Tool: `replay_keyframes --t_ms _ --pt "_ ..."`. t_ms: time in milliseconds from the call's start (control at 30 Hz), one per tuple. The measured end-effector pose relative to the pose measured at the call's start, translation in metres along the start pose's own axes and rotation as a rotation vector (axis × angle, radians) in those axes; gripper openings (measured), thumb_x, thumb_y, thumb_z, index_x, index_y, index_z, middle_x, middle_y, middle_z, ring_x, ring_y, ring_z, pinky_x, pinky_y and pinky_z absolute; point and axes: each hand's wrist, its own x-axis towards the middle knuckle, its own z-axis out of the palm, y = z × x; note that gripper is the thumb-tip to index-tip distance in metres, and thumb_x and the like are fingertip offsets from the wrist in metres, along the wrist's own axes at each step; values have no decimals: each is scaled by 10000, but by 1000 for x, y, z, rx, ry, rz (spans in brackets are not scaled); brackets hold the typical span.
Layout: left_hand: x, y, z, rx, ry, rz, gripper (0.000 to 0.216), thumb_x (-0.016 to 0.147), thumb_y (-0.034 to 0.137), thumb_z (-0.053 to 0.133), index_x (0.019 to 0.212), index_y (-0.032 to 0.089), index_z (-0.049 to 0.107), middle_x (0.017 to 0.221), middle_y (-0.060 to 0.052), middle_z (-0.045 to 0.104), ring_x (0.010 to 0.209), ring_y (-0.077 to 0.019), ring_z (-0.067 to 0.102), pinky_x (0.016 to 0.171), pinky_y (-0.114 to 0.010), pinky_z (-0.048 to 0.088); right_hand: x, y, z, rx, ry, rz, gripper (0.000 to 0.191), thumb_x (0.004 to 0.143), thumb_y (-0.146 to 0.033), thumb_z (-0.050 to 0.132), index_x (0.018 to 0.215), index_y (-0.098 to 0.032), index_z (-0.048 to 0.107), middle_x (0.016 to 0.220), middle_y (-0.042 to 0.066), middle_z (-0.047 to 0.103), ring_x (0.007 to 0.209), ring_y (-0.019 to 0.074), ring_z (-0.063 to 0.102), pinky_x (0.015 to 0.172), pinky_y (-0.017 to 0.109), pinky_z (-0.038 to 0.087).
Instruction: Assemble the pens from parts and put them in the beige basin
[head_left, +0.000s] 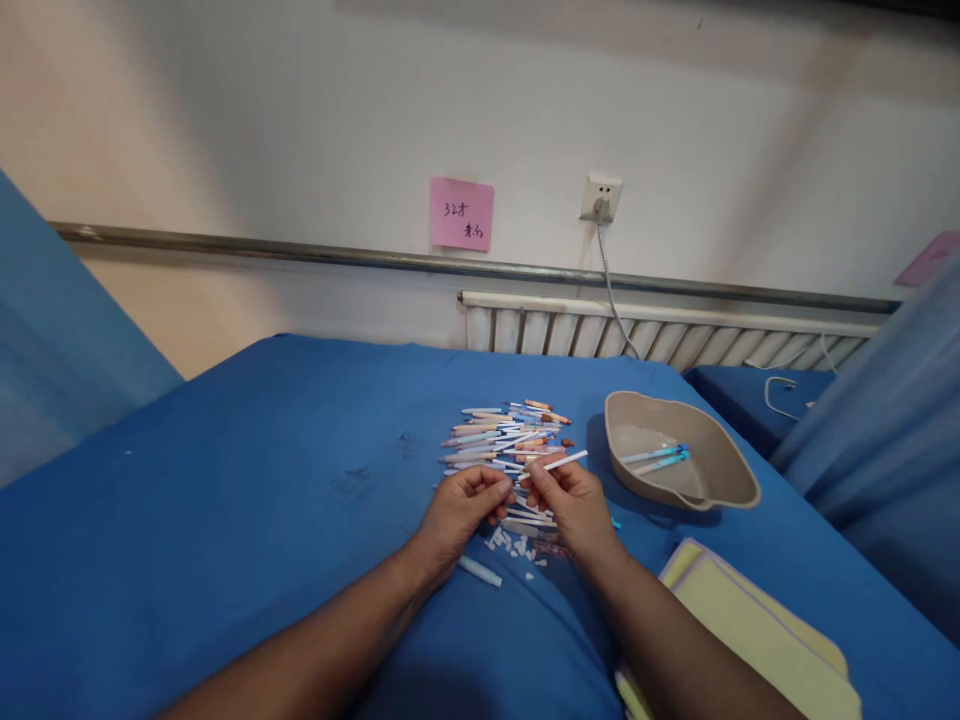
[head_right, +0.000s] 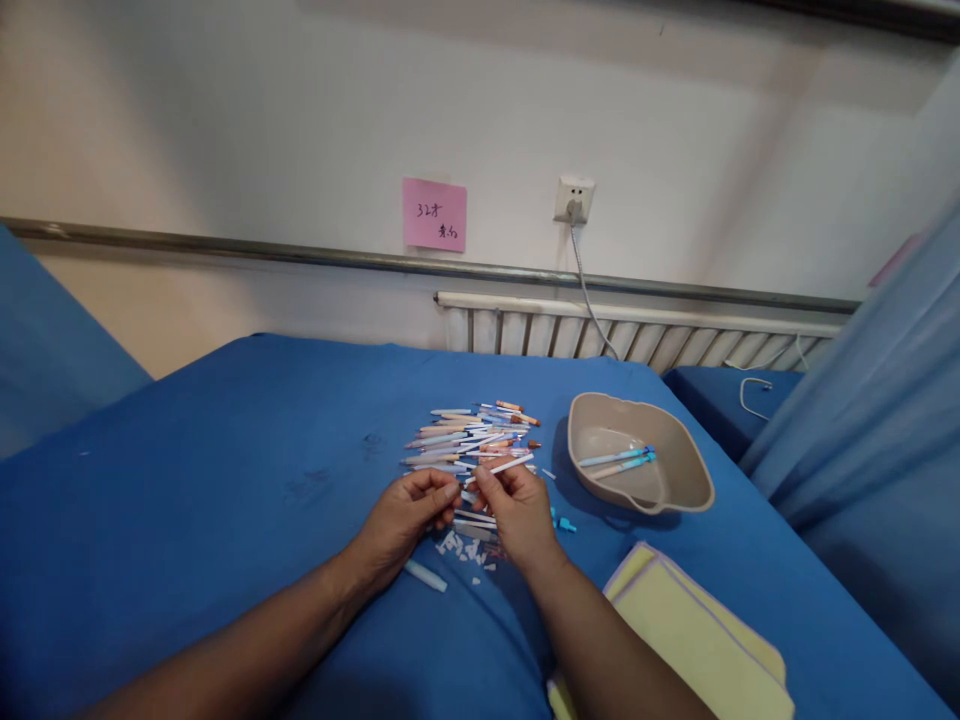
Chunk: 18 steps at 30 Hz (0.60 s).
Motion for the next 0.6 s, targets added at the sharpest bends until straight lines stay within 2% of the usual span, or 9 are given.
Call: replay_keyframes --t_ms 167,333,600 --pt "0 0 -1 41 -1 -10 312 694 433 713 672 132 633 592 -5 622 472 -71 497 461 -178 361 0 -2 -1 -68 -22 -27 285 726 -447 665 747 -164 647 541 -16 609 475 112 518 474 231 395" --pt "1 -1 -2 44 -21 -14 361 687 480 699 647 128 625 558 -7 607 452 -73 481 444 -180 352 -1 -3 1 -29 -70 -2 320 729 -481 648 775 -165 630 624 19 661 505 138 583 440 230 411" --pt "2 4 -1 81 -84 -46 383 709 508 663 669 127 643 516 7 578 420 -69 461 420 -175 328 0 -2 2 125 -13 61 301 699 -460 687 778 -182 602 658 -9 662 454 110 561 408 214 392"
